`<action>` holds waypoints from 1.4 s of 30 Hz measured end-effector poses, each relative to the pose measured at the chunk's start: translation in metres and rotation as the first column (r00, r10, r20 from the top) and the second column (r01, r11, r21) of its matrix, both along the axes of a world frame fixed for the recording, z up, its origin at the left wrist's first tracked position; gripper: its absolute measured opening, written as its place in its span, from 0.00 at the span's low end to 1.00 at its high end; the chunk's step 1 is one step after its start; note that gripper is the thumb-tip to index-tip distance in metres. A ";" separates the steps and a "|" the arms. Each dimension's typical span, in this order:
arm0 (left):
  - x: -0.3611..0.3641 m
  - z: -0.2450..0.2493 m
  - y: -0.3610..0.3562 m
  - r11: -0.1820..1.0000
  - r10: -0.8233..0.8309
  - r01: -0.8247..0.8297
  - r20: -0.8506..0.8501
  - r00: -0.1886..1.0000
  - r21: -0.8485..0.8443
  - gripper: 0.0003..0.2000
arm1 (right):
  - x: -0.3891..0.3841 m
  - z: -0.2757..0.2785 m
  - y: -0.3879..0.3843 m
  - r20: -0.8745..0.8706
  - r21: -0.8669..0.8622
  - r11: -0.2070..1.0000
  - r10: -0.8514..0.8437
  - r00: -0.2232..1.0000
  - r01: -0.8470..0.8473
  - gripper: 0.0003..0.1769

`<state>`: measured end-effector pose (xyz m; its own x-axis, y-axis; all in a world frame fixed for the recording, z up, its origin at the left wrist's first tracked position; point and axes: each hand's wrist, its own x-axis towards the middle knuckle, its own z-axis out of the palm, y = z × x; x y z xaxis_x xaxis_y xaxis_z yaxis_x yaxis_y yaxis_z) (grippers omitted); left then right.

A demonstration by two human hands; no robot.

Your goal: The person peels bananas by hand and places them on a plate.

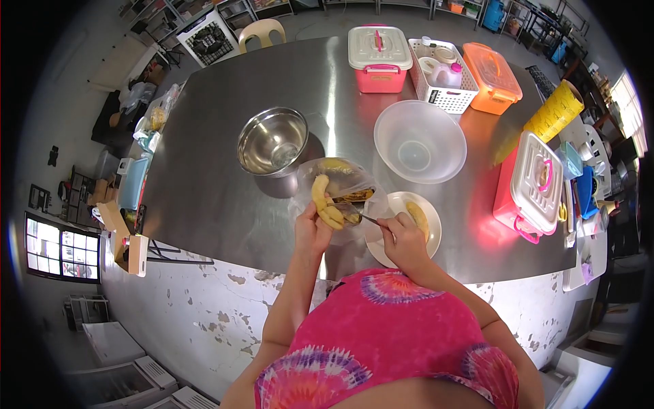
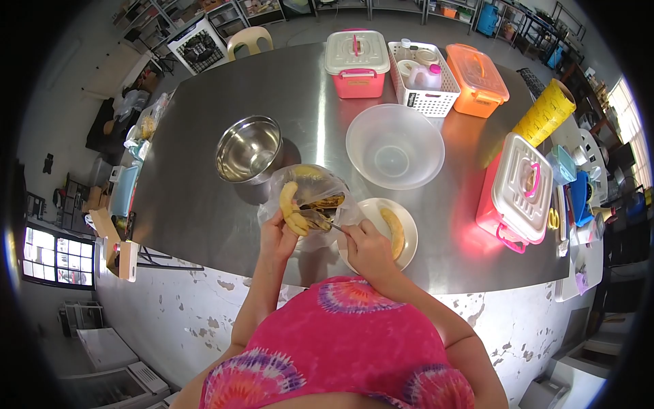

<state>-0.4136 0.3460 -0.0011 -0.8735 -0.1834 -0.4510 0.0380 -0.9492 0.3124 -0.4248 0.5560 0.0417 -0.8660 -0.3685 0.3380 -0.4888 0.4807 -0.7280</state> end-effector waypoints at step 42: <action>-0.011 -0.020 0.034 0.101 -0.518 0.525 0.406 0.753 -0.845 0.11 | 0.031 -0.070 0.128 0.194 0.150 0.850 -0.527 0.828 0.506 0.14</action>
<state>-0.4247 0.3798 -0.0209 -0.9329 0.0506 -0.3565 -0.3459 0.1495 0.9263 -0.3940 0.6845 -0.0283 -0.9855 0.1342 0.1041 0.0164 0.6849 -0.7285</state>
